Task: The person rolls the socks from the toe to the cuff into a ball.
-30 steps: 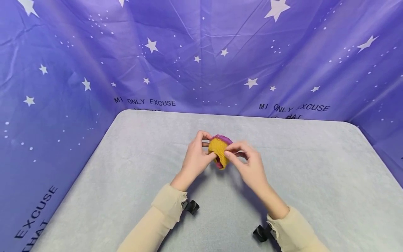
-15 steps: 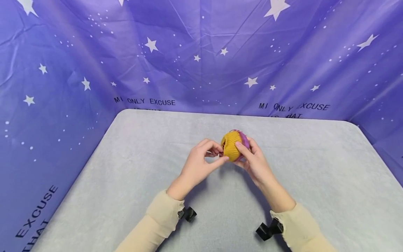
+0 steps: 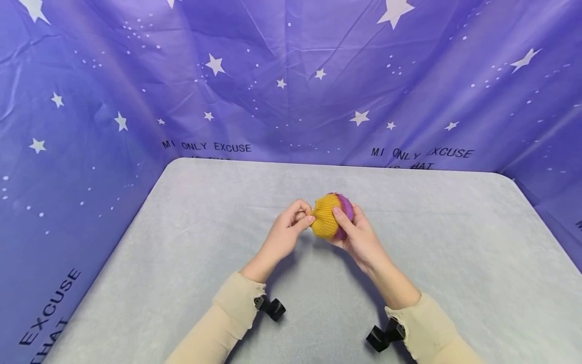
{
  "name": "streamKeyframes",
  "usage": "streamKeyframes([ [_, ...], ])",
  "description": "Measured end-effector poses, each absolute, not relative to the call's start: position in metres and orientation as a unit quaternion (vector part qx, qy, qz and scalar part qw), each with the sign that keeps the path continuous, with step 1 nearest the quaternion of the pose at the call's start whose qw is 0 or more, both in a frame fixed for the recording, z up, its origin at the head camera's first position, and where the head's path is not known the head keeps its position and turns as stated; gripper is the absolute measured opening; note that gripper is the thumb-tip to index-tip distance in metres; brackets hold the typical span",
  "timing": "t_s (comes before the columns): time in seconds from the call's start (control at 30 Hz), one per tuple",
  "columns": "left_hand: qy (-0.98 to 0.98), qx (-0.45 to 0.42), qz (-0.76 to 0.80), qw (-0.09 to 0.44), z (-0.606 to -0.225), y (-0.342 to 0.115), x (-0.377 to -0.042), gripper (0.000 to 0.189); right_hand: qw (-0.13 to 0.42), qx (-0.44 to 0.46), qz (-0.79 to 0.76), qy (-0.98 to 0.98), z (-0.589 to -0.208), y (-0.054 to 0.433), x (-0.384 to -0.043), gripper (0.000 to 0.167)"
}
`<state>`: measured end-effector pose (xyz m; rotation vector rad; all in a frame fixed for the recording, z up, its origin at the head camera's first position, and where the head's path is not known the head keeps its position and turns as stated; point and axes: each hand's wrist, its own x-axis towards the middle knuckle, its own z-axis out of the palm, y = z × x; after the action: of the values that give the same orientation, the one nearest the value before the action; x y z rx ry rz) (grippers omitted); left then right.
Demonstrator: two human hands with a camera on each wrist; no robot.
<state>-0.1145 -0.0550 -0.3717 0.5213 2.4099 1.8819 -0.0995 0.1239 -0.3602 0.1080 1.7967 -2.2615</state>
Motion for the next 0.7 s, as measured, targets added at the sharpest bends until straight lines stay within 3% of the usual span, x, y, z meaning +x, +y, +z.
streamKeyframes([
  [0.2, 0.771, 0.172, 0.613, 0.033, -0.372, -0.066, -0.120, 0.009, 0.114, 0.038, -0.776, 0.620, -0.359, 0.124, -0.101, 0.037],
  [0.4, 0.799, 0.150, 0.583, -0.009, -0.371, -0.063, -0.124, 0.019, 0.103, 0.028, -0.739, 0.665, -0.365, 0.120, -0.101, 0.041],
  [0.57, 0.822, 0.139, 0.548, -0.066, -0.375, -0.061, -0.126, 0.015, 0.101, 0.009, -0.708, 0.699, -0.370, 0.117, -0.101, 0.042],
  [0.7, 0.805, 0.129, 0.575, -0.069, -0.373, -0.063, -0.127, 0.011, 0.089, 0.006, -0.701, 0.708, -0.370, 0.120, -0.102, 0.042],
])
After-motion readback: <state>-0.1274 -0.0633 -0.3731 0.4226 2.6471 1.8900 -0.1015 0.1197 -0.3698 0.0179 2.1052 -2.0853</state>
